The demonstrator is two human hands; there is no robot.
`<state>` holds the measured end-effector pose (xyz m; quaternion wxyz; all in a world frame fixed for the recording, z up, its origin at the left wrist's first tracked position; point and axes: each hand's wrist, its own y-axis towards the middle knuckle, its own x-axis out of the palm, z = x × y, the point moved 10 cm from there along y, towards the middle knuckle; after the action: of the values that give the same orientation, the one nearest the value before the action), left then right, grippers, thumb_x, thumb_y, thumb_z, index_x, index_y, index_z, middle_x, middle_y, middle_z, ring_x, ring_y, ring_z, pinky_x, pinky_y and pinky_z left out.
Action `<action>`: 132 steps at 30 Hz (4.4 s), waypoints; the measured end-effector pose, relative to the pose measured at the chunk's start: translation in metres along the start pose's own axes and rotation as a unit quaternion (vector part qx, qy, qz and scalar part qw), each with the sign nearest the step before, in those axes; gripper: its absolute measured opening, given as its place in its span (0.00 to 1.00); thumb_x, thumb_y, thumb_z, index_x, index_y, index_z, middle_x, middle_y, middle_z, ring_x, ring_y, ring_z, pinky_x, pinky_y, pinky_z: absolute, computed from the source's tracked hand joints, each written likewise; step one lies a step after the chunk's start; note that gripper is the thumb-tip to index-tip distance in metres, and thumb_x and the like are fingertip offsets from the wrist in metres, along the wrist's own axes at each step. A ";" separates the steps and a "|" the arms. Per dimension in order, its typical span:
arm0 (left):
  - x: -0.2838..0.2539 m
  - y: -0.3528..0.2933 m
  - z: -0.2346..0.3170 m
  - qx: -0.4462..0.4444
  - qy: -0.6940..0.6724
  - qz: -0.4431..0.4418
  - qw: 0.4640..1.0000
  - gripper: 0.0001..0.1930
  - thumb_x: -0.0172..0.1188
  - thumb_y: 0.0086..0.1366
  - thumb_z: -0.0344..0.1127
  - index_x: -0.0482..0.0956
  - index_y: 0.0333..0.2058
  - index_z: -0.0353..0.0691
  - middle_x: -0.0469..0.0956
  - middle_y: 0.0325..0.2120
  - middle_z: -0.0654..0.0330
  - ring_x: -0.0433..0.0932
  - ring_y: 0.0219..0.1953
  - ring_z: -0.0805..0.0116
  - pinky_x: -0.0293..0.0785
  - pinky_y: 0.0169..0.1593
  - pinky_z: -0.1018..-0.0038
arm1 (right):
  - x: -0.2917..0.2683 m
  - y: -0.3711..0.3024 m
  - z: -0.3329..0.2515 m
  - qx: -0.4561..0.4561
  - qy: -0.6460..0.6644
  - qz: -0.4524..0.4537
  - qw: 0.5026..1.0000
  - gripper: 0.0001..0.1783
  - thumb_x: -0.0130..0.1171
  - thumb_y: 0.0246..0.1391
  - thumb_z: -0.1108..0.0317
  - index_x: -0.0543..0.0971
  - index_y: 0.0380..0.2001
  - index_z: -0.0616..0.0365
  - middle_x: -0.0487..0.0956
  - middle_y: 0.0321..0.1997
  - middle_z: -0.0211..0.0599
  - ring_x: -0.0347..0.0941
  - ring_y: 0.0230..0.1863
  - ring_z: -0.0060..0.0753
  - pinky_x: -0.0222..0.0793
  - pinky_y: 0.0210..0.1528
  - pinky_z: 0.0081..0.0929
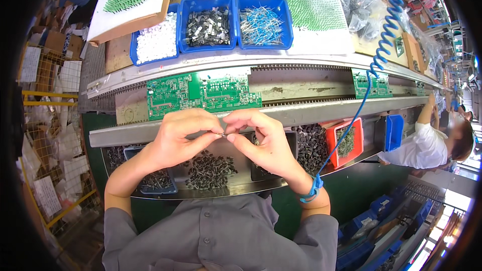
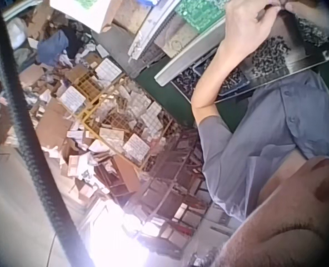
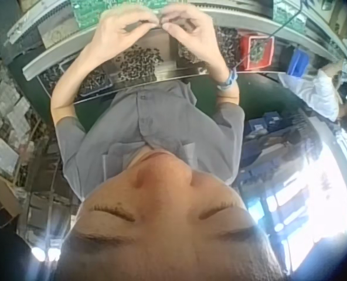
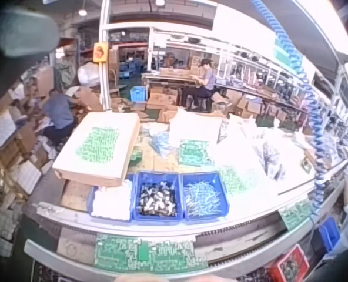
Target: The person assembles circuit boards on an assembly line by picking electronic components from bins and inserting them into the boards by hand, moving the boards along the conveyor track, and rearranging the component bins.
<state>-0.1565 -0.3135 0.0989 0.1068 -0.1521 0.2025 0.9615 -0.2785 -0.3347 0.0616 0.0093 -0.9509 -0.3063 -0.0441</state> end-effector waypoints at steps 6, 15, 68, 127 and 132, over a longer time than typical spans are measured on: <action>0.004 -0.007 0.003 0.010 0.002 -0.018 1.000 0.07 0.65 0.52 0.26 0.80 0.31 0.37 0.78 0.28 0.57 0.78 0.29 0.58 0.74 0.32 0.68 | 0.008 -0.003 0.007 0.028 -0.005 -0.026 0.999 0.19 0.58 0.51 0.81 0.73 0.48 0.63 0.77 0.40 0.34 0.74 0.42 0.21 0.68 0.47 0.20; 0.020 -0.033 0.014 0.065 0.029 -0.025 0.997 0.07 0.65 0.52 0.28 0.80 0.31 0.38 0.78 0.29 0.60 0.78 0.30 0.61 0.74 0.32 0.67 | 0.016 -0.035 0.028 0.076 0.008 -0.042 0.996 0.21 0.60 0.52 0.80 0.71 0.50 0.64 0.80 0.38 0.34 0.73 0.41 0.18 0.66 0.44 0.18; 0.073 0.063 -0.097 -0.020 0.197 -0.029 0.980 0.04 0.60 0.54 0.29 0.79 0.29 0.37 0.77 0.26 0.56 0.77 0.31 0.55 0.74 0.36 0.63 | 0.102 -0.065 0.080 -0.037 -0.511 -0.171 0.842 0.06 0.55 0.38 0.74 0.74 0.25 0.59 0.73 0.27 0.39 0.74 0.31 0.38 0.71 0.36 0.31; 0.093 -0.100 -0.074 -0.082 0.277 -0.282 0.915 0.07 0.59 0.47 0.26 0.74 0.28 0.35 0.74 0.30 0.52 0.78 0.34 0.56 0.75 0.35 0.64 | -0.002 0.086 0.031 -0.126 -0.435 -0.069 0.889 0.07 0.58 0.47 0.82 0.79 0.31 0.63 0.78 0.34 0.41 0.77 0.34 0.42 0.73 0.35 0.29; 0.087 -0.099 -0.065 -0.059 0.261 -0.249 0.931 0.06 0.58 0.46 0.23 0.75 0.26 0.34 0.76 0.28 0.49 0.79 0.32 0.55 0.76 0.33 0.65 | 0.006 0.086 0.028 -0.151 -0.468 -0.082 0.867 0.08 0.57 0.43 0.82 0.78 0.30 0.62 0.77 0.34 0.40 0.76 0.34 0.45 0.74 0.36 0.33</action>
<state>-0.1946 -0.2395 -0.0222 0.2774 -0.4489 0.1219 0.8406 -0.2212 -0.4004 0.0350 -0.2825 -0.8210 -0.3415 0.3598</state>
